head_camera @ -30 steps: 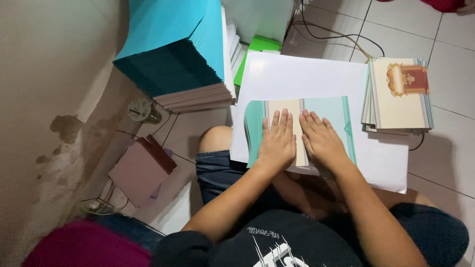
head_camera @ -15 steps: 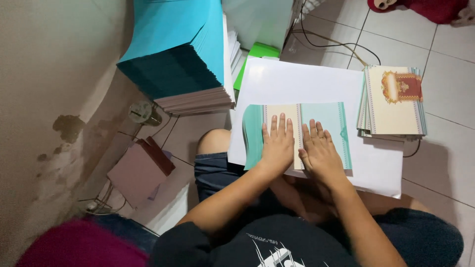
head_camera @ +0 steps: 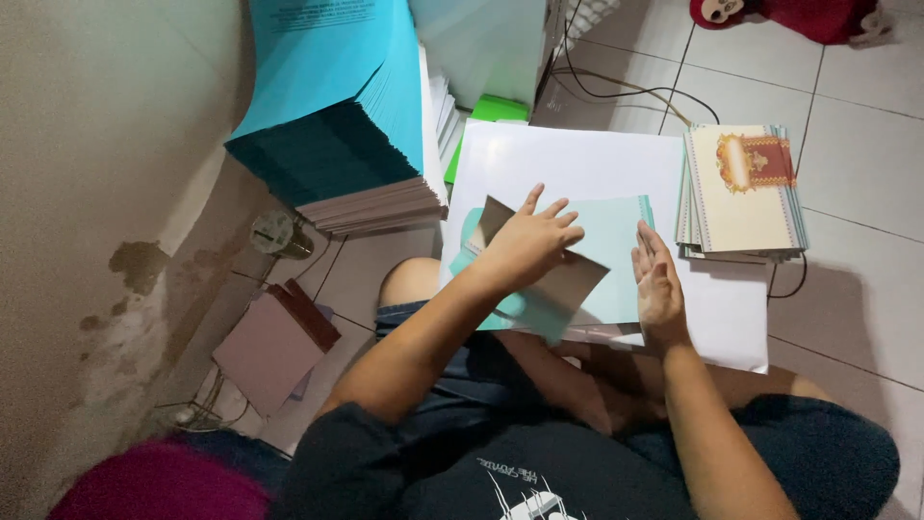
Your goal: The person sits on the floor and folds a stack of light blue paper sheets in half. They press the fold flat with their hands and then place the folded sheet onto a growing stack of finished items to the right.
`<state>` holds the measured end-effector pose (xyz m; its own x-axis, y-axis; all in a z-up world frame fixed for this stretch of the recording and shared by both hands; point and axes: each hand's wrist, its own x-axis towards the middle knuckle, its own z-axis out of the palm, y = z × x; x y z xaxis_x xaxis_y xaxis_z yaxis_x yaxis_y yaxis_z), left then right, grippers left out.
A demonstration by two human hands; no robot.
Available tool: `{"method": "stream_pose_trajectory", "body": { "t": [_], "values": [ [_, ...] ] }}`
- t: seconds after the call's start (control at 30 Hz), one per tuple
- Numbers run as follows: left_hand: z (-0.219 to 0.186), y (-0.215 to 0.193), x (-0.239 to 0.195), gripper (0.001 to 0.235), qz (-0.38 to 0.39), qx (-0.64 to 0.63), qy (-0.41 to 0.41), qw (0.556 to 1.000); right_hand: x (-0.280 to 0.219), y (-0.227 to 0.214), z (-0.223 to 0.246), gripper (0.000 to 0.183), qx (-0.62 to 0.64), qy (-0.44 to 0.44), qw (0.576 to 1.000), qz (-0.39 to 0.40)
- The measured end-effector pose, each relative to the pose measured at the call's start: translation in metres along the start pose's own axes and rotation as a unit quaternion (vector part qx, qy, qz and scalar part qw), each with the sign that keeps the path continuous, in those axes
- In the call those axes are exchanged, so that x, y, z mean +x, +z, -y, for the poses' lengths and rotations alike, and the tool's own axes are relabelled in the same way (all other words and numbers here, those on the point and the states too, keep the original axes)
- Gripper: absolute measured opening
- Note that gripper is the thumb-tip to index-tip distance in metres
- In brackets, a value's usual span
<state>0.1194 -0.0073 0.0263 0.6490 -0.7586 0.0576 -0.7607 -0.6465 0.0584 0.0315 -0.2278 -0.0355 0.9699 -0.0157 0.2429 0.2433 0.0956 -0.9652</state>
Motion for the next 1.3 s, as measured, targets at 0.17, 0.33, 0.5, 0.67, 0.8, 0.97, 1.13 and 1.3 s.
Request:
{"method": "stream_pose_trajectory", "body": {
  "t": [0.17,0.33,0.5,0.67,0.8,0.97,1.13,1.3],
  "values": [
    [0.004,-0.022,-0.046,0.022,-0.287,-0.261,-0.266,0.882,-0.004,-0.011,-0.012,0.090,0.074,0.054,0.996,-0.023],
    [-0.015,0.027,-0.063,0.031,-0.263,-0.452,-0.372,0.767,-0.006,-0.007,0.003,0.073,-0.133,0.124,0.982,0.045],
    [-0.043,0.030,-0.057,0.099,-0.241,-0.115,-0.353,0.897,-0.004,0.007,0.017,0.067,-0.259,0.106,0.960,0.023],
    [-0.053,0.051,-0.045,0.061,-0.186,-0.216,-0.234,0.930,-0.006,0.019,0.034,0.045,-0.267,0.127,0.954,0.056],
    [-0.053,0.075,-0.038,0.070,-0.203,-0.157,-0.225,0.940,-0.006,0.005,0.036,0.080,-0.168,0.137,0.971,0.103],
    [-0.050,0.067,-0.042,0.059,-0.193,-0.167,-0.241,0.936,-0.003,0.010,0.018,0.061,-0.257,0.124,0.946,0.154],
    [-0.045,0.063,-0.040,0.053,-0.144,-0.161,-0.240,0.946,-0.003,0.041,0.043,0.053,-0.347,0.084,0.926,0.123],
    [-0.034,0.089,-0.040,0.063,-0.173,-0.093,-0.219,0.956,-0.012,0.029,0.013,0.055,-0.551,-0.027,0.789,0.270]
  ]
}}
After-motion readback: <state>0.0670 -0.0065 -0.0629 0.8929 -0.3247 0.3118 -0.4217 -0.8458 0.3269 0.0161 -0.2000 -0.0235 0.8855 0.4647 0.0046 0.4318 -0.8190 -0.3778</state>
